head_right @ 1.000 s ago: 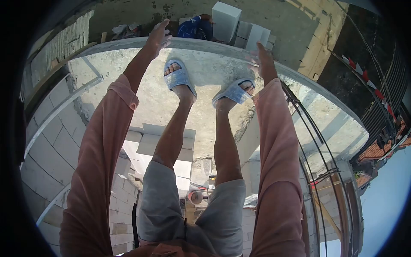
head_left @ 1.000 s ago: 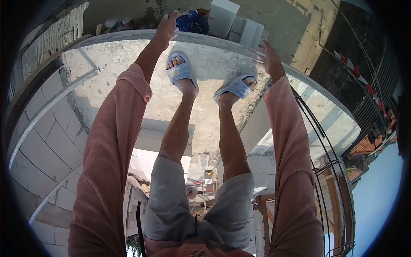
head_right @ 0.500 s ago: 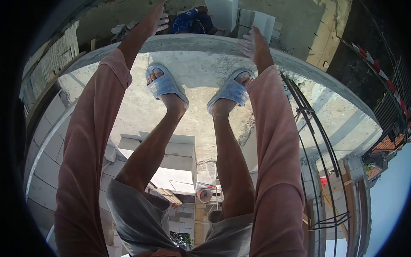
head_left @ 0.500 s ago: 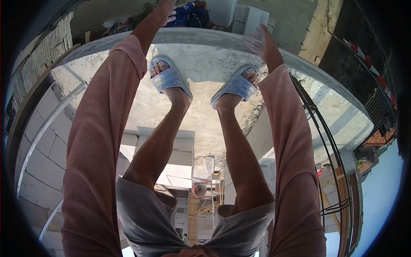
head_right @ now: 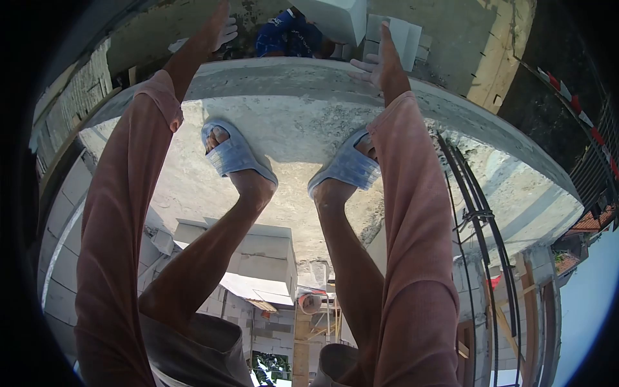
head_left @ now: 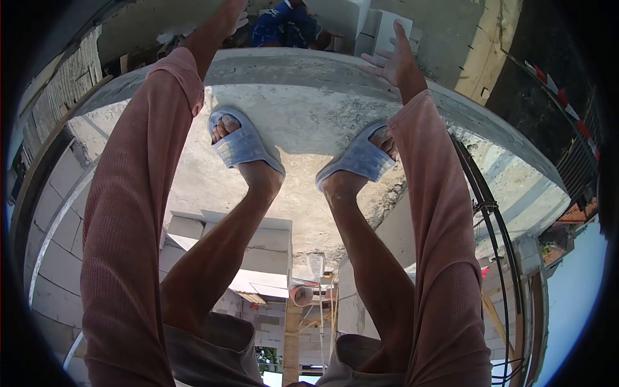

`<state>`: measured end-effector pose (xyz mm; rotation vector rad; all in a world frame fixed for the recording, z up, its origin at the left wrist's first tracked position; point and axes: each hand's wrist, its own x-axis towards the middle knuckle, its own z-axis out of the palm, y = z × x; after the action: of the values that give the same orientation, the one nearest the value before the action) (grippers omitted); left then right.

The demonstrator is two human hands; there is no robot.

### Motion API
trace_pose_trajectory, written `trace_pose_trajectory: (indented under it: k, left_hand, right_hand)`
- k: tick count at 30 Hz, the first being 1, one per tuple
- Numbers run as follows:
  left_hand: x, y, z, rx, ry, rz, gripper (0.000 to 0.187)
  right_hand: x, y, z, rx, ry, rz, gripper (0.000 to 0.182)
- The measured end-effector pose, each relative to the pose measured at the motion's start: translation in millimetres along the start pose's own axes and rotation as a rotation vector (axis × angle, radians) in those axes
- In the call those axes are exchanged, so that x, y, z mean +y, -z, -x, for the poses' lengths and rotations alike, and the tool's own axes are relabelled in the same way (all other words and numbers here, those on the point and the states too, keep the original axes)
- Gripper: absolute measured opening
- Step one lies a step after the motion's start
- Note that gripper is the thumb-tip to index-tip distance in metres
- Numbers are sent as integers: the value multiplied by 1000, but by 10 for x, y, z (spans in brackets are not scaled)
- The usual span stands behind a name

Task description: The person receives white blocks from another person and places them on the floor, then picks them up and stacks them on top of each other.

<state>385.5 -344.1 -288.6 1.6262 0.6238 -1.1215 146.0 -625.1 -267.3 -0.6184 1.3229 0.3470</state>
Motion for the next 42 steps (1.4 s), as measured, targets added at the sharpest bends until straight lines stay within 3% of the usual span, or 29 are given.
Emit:
trace_pose_trajectory:
  k: [4,7,15,19,22,23,24,27,31,33,37,38,40,41,42]
  left_hand:
    - [192,-3,-294,-92,-9,10,82]
    - [353,-118,-546,-164,-14,10,81]
    - [239,-825,-797,-391,130,53,79]
    - [38,-914,-651,-460,179,84,79]
    - [95,-907,-412,-528,194,111,78]
    - [58,-865,-319,-574,206,130,78]
    - [150,-971,26,-399,198,88,58]
    - [132,-891,545,-620,158,191,62]
    - [171,-731,1510,-430,209,206,69]
    - [287,-639,2082,-343,183,192,71]
    - [701,-354,3619,-361,194,367,80]
    - [758,-258,4059,-319,190,424,79]
    - [665,-39,4791,-323,96,496,77]
    - [926,129,5435,-236,151,495,80]
    - [919,299,5857,-326,170,565,110]
  right_hand:
    - [-192,-88,-275,9,-151,-173,117]
    - [-394,-193,-403,-57,-7,-166,115]
    - [-882,-436,-628,-195,44,-75,79]
    - [-753,-488,-390,-162,65,-50,67]
    - [-538,-217,-466,-246,64,-40,73]
    - [-459,-129,-483,-242,31,-81,66]
    - [-379,-21,-479,-234,-6,-119,59]
    - [-281,-40,62,-200,-29,-147,53]
    - [-251,-24,965,-194,-9,-118,56]
    - [-289,-167,1632,-178,22,-56,59]
    - [-417,-612,3315,-135,44,25,61]
    - [-370,-744,3750,-189,50,-8,65]
    - [-338,-1055,4685,-103,86,122,75]
    - [-314,-1071,5073,-60,61,183,77]
    - [-295,-1109,5457,-32,43,232,81]
